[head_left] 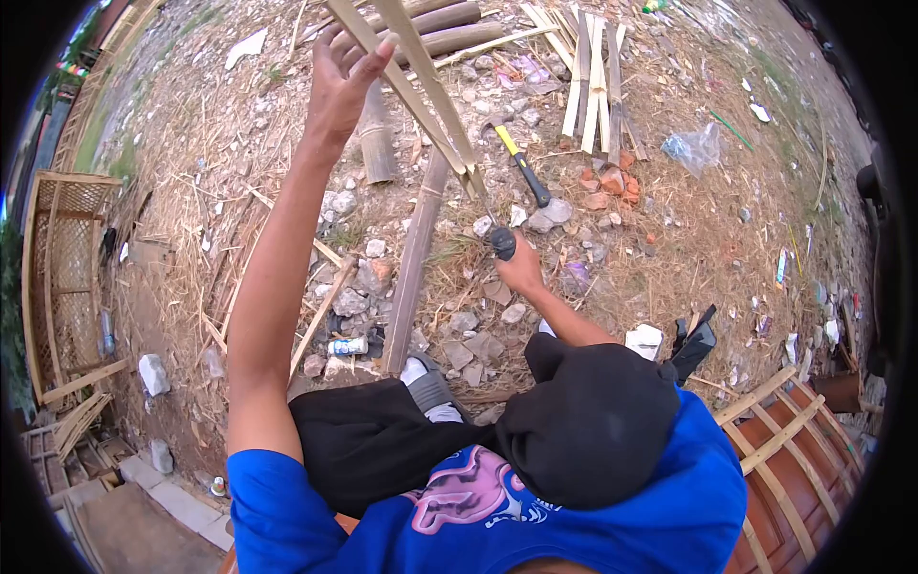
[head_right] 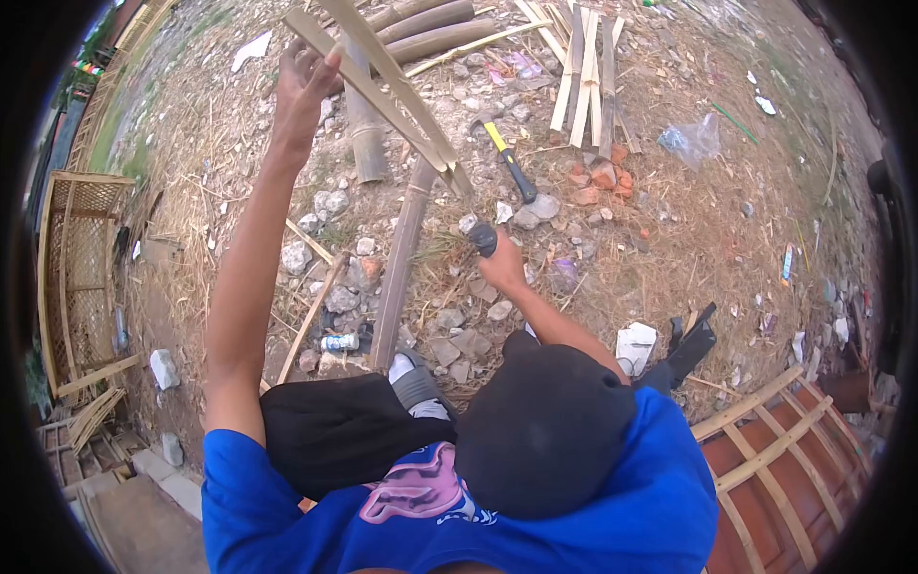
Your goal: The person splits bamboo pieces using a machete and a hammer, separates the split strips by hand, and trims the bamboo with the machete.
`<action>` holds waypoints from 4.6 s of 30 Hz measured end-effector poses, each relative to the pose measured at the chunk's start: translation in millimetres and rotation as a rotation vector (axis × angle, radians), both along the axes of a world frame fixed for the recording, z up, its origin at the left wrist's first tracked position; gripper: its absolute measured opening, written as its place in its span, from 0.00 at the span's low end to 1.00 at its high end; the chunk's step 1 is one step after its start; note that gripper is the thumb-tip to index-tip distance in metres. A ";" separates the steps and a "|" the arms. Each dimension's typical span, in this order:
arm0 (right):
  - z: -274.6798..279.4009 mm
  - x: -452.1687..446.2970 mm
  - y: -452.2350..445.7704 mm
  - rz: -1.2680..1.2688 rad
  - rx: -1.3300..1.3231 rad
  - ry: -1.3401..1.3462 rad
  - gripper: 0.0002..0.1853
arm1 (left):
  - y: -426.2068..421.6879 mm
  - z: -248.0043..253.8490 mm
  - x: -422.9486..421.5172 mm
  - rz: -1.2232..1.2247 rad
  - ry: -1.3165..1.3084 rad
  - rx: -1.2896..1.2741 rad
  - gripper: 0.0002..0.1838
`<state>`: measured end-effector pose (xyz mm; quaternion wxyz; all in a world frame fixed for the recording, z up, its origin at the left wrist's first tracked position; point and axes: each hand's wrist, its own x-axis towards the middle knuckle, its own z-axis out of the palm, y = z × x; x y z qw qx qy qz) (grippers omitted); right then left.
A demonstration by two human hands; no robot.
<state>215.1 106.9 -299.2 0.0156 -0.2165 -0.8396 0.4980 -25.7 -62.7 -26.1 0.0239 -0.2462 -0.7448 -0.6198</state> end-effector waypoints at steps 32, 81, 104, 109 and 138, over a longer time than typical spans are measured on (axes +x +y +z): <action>5.5 -3.6 54.8 0.084 -0.387 -0.283 0.23 | 75.3 10.9 0.6 -0.186 -0.060 0.376 0.22; 25.4 21.9 10.4 0.024 -0.166 -0.091 0.21 | 46.1 17.7 2.5 -0.168 -0.050 0.544 0.27; 101.4 23.7 53.7 -0.201 -1.328 0.073 0.13 | 102.0 -54.6 31.7 -0.208 -0.443 -0.206 0.25; 144.8 15.8 61.4 -0.066 -1.384 0.210 0.17 | 131.0 -72.5 69.6 -0.336 -0.512 -0.180 0.29; 82.5 25.6 137.4 -0.185 -0.624 0.496 0.25 | 118.5 15.1 -8.6 -0.117 -0.061 0.248 0.21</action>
